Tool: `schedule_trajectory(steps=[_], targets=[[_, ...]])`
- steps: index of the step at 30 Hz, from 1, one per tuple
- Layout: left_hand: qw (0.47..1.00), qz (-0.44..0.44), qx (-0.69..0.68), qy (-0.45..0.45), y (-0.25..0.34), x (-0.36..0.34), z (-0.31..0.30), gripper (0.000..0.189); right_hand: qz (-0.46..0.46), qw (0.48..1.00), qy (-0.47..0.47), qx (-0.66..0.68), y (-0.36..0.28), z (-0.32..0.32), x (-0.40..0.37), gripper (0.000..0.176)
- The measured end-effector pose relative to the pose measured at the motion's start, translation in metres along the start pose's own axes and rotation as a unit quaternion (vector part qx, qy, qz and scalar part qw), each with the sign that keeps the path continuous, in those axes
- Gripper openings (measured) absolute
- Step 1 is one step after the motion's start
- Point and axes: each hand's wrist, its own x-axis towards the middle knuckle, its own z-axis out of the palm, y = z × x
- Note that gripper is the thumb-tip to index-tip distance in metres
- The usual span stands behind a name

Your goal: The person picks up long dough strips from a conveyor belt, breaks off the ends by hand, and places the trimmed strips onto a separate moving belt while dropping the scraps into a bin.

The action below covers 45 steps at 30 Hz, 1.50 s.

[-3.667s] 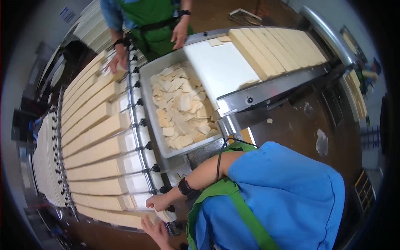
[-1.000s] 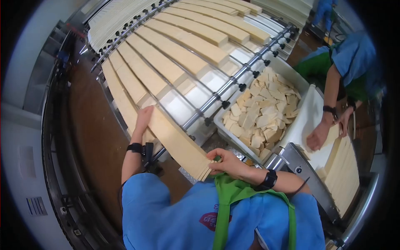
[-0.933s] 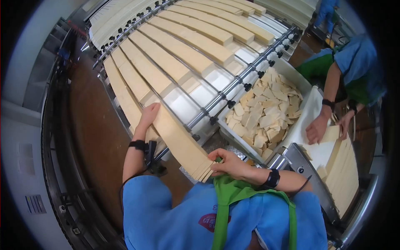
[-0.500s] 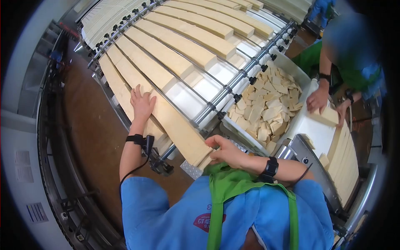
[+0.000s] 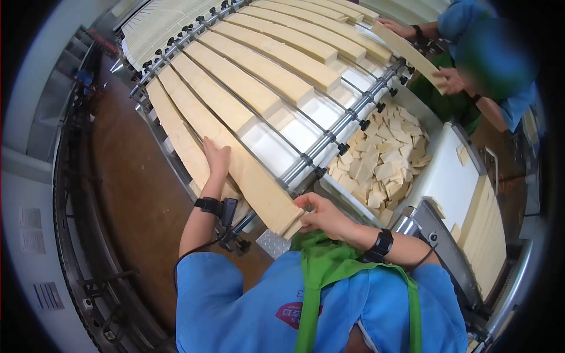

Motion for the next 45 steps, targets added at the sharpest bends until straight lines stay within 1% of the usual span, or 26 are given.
schedule_trajectory(steps=[2, 5, 8, 9, 11, 13, 14, 15, 16, 18, 20, 22, 23, 26, 27, 29, 32, 33, 37, 38, 40, 42, 44, 45], targets=[[1.000, -0.002, 0.015, 0.007, -0.002, 0.002, 0.002, 0.079, 0.002, 1.000, 0.001, -0.002, 0.001, 0.001, 0.001, 0.039], [1.000, -0.015, -0.005, -0.008, 0.002, 0.004, -0.003, 0.080, -0.001, 1.000, 0.007, -0.006, 0.004, 0.000, 0.008, 0.040], [0.992, -0.034, -0.124, -0.010, -0.012, 0.004, -0.001, 0.079, 0.001, 1.000, 0.018, -0.014, 0.013, 0.001, 0.015, 0.042], [0.991, -0.009, -0.128, -0.024, -0.007, -0.005, -0.006, 0.078, 0.007, 1.000, 0.022, -0.013, 0.011, 0.000, 0.015, 0.042], [0.989, 0.045, -0.134, -0.045, 0.016, -0.045, -0.025, 0.075, 0.014, 0.999, 0.025, -0.015, 0.007, 0.000, 0.015, 0.043], [0.981, 0.026, -0.181, -0.067, 0.033, -0.100, -0.043, 0.069, 0.008, 1.000, 0.019, -0.021, 0.006, 0.001, 0.015, 0.044], [0.983, -0.024, -0.155, -0.099, 0.041, -0.126, -0.052, 0.066, 0.002, 1.000, 0.013, -0.018, 0.008, 0.000, 0.016, 0.045], [0.975, -0.048, -0.193, -0.101, 0.069, -0.159, -0.064, 0.063, -0.004, 1.000, 0.007, -0.014, 0.012, -0.003, 0.018, 0.045], [0.972, -0.040, -0.184, -0.139, 0.059, -0.179, -0.064, 0.063, -0.009, 1.000, 0.002, -0.008, 0.015, -0.005, 0.021, 0.046], [0.970, -0.022, -0.189, -0.151, 0.068, -0.215, -0.063, 0.067, -0.008, 1.000, 0.004, -0.030, 0.015, -0.006, 0.022, 0.047], [0.956, 0.002, -0.230, -0.184, 0.068, -0.232, -0.055, 0.079, -0.013, 0.999, 0.007, -0.050, 0.012, -0.005, 0.022, 0.048], [0.970, 0.022, -0.185, -0.157, 0.063, -0.246, -0.041, 0.087, -0.024, 0.998, 0.007, -0.066, 0.009, -0.003, 0.020, 0.048], [0.976, 0.031, -0.163, -0.142, 0.061, -0.248, -0.035, 0.091, -0.038, 0.998, 0.004, -0.056, 0.014, -0.004, 0.023, 0.049], [0.990, 0.049, -0.085, -0.099, 0.058, -0.240, -0.023, 0.100, -0.070, 0.992, 0.002, -0.103, 0.007, 0.001, 0.019, 0.050], [0.992, 0.056, -0.069, -0.091, 0.059, -0.238, -0.022, 0.101, -0.075, 0.992, -0.004, -0.101, 0.009, -0.001, 0.022, 0.050], [0.994, 0.069, -0.040, -0.076, 0.063, -0.233, -0.021, 0.104, -0.064, 0.994, -0.009, -0.083, 0.009, -0.003, 0.022, 0.050], [0.991, 0.090, -0.004, -0.094, 0.063, -0.222, -0.029, 0.106, -0.045, 0.997, -0.038, -0.049, 0.007, -0.010, 0.021, 0.051], [0.991, 0.086, -0.015, -0.098, 0.064, -0.220, -0.031, 0.107, -0.038, 0.997, -0.052, -0.037, 0.008, -0.015, 0.021, 0.051], [0.989, 0.080, -0.051, -0.113, 0.063, -0.215, -0.034, 0.107, -0.073, 0.992, -0.053, -0.084, 0.003, -0.055, 0.010, 0.048], [0.988, 0.082, -0.058, -0.117, 0.062, -0.213, -0.034, 0.107, -0.083, 0.991, -0.034, -0.094, 0.002, -0.072, 0.005, 0.048], [0.988, 0.088, -0.021, -0.123, 0.062, -0.212, -0.036, 0.104, -0.101, 0.988, 0.003, -0.114, 0.001, -0.110, -0.008, 0.048], [0.988, 0.091, -0.002, -0.125, 0.063, -0.211, -0.037, 0.102, -0.148, 0.972, 0.113, -0.140, 0.006, -0.154, -0.023, 0.048], [0.988, 0.090, 0.002, -0.124, 0.064, -0.211, -0.038, 0.102, -0.206, 0.921, 0.273, -0.184, 0.020, -0.206, -0.037, 0.051], [0.988, 0.089, 0.002, -0.126, 0.064, -0.210, -0.038, 0.102, -0.222, 0.894, 0.335, -0.199, 0.023, -0.224, -0.049, 0.050]])
